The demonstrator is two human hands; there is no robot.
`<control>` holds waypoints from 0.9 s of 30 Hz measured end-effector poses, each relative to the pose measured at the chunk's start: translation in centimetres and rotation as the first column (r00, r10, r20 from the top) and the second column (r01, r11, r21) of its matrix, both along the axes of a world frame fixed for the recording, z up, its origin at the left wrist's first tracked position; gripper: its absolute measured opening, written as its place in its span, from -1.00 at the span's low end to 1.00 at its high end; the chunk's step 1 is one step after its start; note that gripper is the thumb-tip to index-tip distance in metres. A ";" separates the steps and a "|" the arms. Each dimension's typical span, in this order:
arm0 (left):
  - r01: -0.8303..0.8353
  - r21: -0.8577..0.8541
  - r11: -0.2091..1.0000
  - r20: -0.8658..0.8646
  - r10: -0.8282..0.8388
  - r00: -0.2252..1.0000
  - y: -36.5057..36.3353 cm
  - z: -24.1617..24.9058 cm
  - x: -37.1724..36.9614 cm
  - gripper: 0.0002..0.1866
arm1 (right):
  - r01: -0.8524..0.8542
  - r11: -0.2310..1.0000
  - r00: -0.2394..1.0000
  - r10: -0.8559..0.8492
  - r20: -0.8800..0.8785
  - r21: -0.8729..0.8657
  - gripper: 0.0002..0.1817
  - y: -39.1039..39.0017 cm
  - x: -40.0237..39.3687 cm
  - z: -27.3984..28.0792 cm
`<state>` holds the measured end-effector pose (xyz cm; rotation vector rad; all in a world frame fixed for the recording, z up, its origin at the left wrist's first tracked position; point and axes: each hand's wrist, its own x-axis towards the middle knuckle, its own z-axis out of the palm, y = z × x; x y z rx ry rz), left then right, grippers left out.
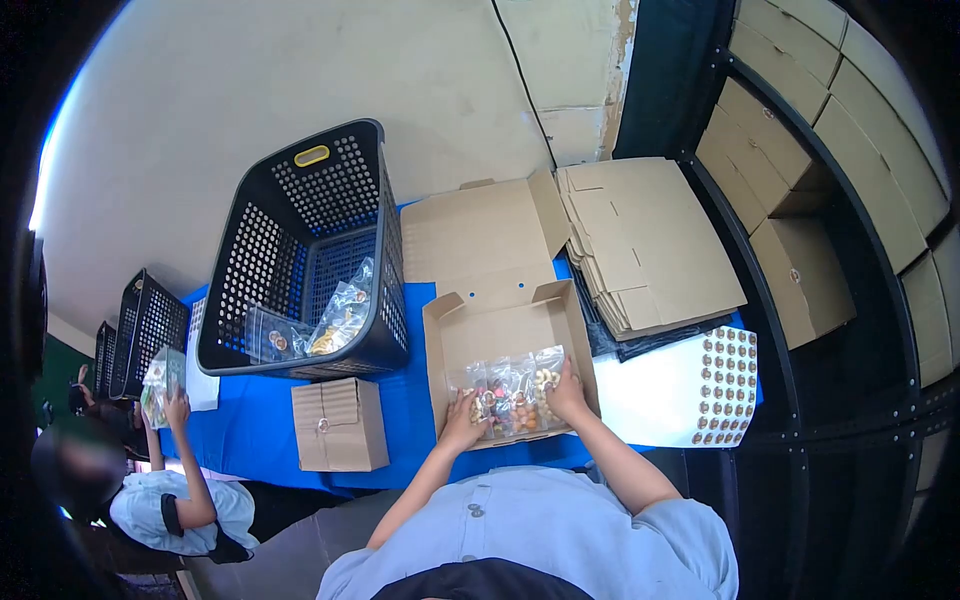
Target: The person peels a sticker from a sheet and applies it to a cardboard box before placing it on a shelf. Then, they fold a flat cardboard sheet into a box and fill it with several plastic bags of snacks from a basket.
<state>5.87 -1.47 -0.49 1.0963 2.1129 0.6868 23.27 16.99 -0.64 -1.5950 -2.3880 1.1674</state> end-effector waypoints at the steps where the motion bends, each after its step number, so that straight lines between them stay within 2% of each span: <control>1: 0.003 -0.016 1.000 -0.001 -0.003 1.000 0.1 0.2 -0.1 -0.17 | 0.009 0.999 1.000 -0.009 0.017 -0.035 -0.02 -0.1 0.0 0.1; 5: -0.026 -0.083 0.996 0.003 0.026 1.000 0.1 1.2 0.4 -0.23 | -0.019 0.999 1.000 0.019 -0.022 -0.040 0.00 -0.2 0.5 0.4; 7: -0.030 -0.085 0.996 -0.010 0.029 1.000 0.1 1.4 0.4 -0.27 | -0.027 0.997 0.991 0.017 -0.130 -0.071 0.00 0.3 0.8 0.4; 11: -0.081 -0.142 0.987 -0.059 0.074 0.996 0.1 2.7 1.4 -0.27 | -0.088 0.994 0.992 0.082 -0.099 -0.060 -0.05 0.4 0.6 0.8; 13: -0.138 -0.103 0.985 -0.156 0.121 0.980 0.2 2.9 1.8 -0.30 | -0.066 0.996 0.995 0.061 0.075 0.067 -0.14 -0.6 -0.2 5.1; 14: -0.137 -0.102 0.985 -0.157 0.120 0.980 0.2 3.1 1.8 -0.30 | -0.064 0.996 0.996 0.060 0.074 0.067 -0.14 -0.5 -0.3 5.0; 16: -0.019 -0.066 0.998 -0.342 -0.004 0.940 0.3 3.8 1.8 -0.34 | -0.144 0.929 0.986 0.162 -0.024 0.341 -0.30 0.0 -0.8 4.5; 17: -0.020 -0.065 0.998 -0.342 -0.004 0.940 0.3 3.5 1.8 -0.34 | -0.145 0.929 0.986 0.163 -0.024 0.341 -0.30 0.3 -1.1 4.2; 19: -0.042 0.078 0.996 -0.147 0.053 0.988 0.3 2.9 1.7 -0.37 | -0.223 0.881 0.949 0.294 -0.113 0.417 -0.44 1.1 -2.2 4.0; 23: -0.037 0.015 0.999 -0.149 0.039 0.988 0.2 3.6 1.5 -0.38 | -0.275 0.876 0.913 0.367 -0.178 0.395 -0.55 2.7 -4.9 3.4; 25: -0.053 -0.036 0.998 -0.089 0.050 0.995 0.1 3.9 1.3 -0.39 | -0.354 0.829 0.861 0.470 -0.195 0.432 -0.58 3.0 -6.3 2.8; 27: -0.067 0.029 0.997 -0.100 0.070 0.993 -0.1 3.5 1.4 -0.39 | -0.410 0.801 0.836 0.521 -0.172 0.436 -0.57 2.6 -7.5 2.0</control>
